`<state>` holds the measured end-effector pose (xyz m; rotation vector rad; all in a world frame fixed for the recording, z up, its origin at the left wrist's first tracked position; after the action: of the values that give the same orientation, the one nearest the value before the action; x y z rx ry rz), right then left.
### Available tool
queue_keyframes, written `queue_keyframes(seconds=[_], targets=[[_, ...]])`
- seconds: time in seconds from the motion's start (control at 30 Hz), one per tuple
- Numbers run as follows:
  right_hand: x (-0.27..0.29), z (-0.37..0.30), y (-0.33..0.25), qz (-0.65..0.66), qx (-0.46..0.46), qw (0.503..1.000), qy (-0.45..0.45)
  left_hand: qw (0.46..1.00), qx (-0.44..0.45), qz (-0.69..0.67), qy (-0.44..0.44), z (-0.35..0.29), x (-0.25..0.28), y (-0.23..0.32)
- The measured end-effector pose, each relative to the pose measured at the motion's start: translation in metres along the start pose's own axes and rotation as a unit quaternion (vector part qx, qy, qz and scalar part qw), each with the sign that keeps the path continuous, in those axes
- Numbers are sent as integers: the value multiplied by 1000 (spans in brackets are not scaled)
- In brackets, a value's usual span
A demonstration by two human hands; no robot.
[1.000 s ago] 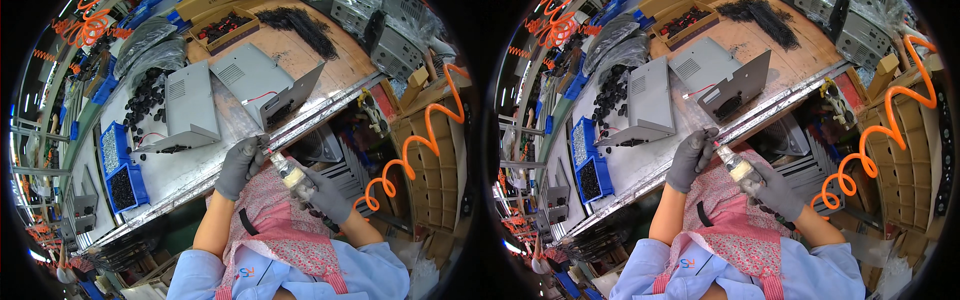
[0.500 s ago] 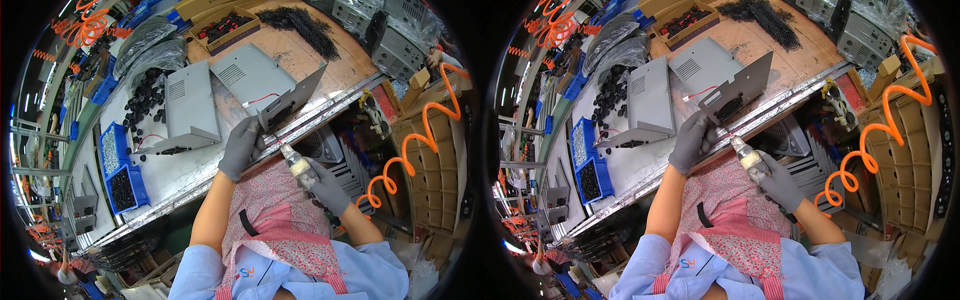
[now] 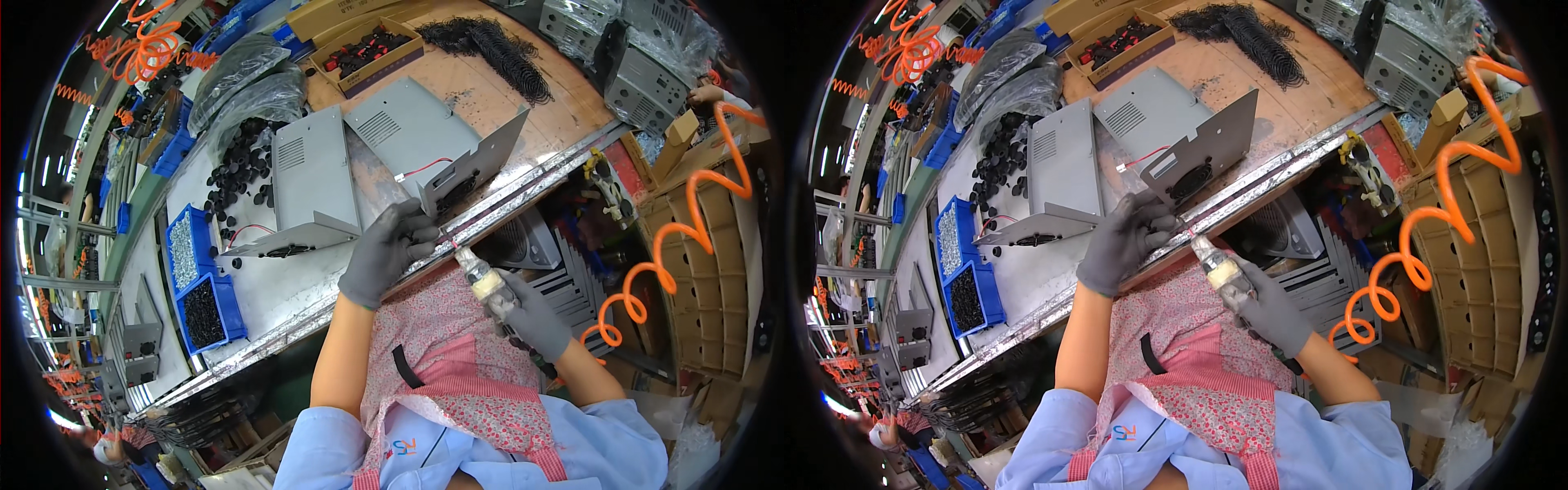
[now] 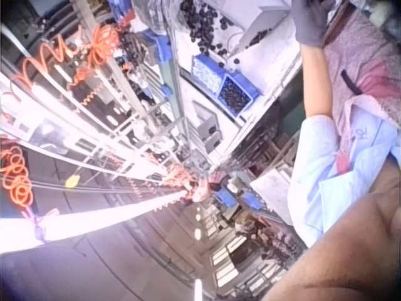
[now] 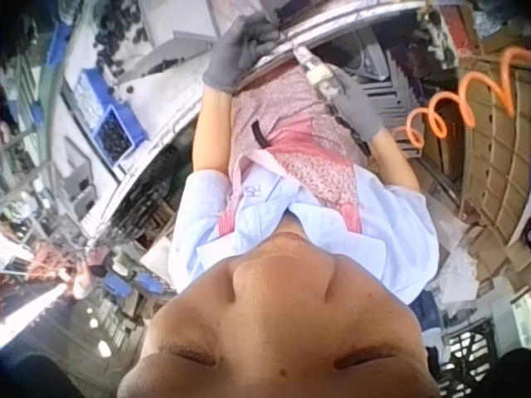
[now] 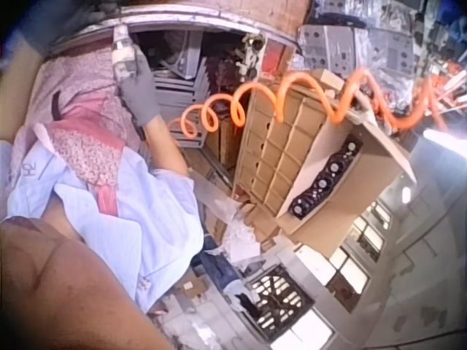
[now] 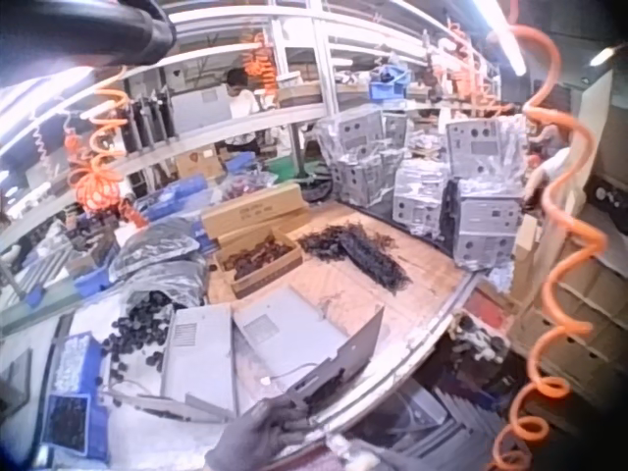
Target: Assemble electronic housing by installing components, fans, and screws using a pneumatic screwdriver.
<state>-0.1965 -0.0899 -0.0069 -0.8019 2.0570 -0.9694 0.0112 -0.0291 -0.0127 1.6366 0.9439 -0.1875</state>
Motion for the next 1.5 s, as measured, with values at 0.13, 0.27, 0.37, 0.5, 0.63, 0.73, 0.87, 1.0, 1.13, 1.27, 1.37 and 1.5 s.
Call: queue_keyframes(seconds=[0.13, 0.27, 0.37, 0.5, 0.63, 0.73, 0.87, 1.0, 1.13, 1.27, 1.37, 1.5], targets=[[-5, -10, -3, -27, -33, 999, 5, 994, 16, -95, 51, -15, 8, -4], [-15, -11, -15, -3, 22, 1000, -9, 995, 27, -57, 72, -20, 15, -7], [-23, -11, -17, -4, 11, 999, -42, 998, 19, -37, 53, -19, 20, -13], [-25, -12, -18, -46, 59, 995, -61, 1000, 10, -2, -20, -23, 14, -16], [-26, -12, -16, -61, 70, 993, -65, 998, 5, 64, 21, -28, 9, -12], [-26, -12, -16, -47, 61, 995, -57, 998, -6, 48, 44, -24, 6, -11], [-27, -12, -14, -13, 37, 998, -51, 997, 12, 67, 41, -25, 2, -11], [-30, -12, -17, -32, 49, 996, -66, 997, 5, 68, 22, -24, 0, -16], [-28, -11, -14, -15, 51, 997, -60, 998, 1, 50, 30, -24, -6, -15], [-28, -11, -18, -37, 54, 995, -69, 995, -7, 78, 59, -20, -5, -15], [-25, -10, -11, -31, 35, 997, -61, 990, -11, 114, 87, -19, -5, -12], [-27, -10, -14, -17, 30, 998, -61, 976, -10, 174, 129, -20, -3, -8]])
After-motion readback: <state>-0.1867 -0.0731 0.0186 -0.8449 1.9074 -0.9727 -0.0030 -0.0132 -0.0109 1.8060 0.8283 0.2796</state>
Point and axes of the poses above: each hand's wrist, its own z-axis towards the middle knuckle, its own x-axis out of the back of the hand, y = z × x, the point moved 8 cm from there along z, towards the middle knuckle, and after that the axes turned 12 degrees about z, right-handed, at the moved point
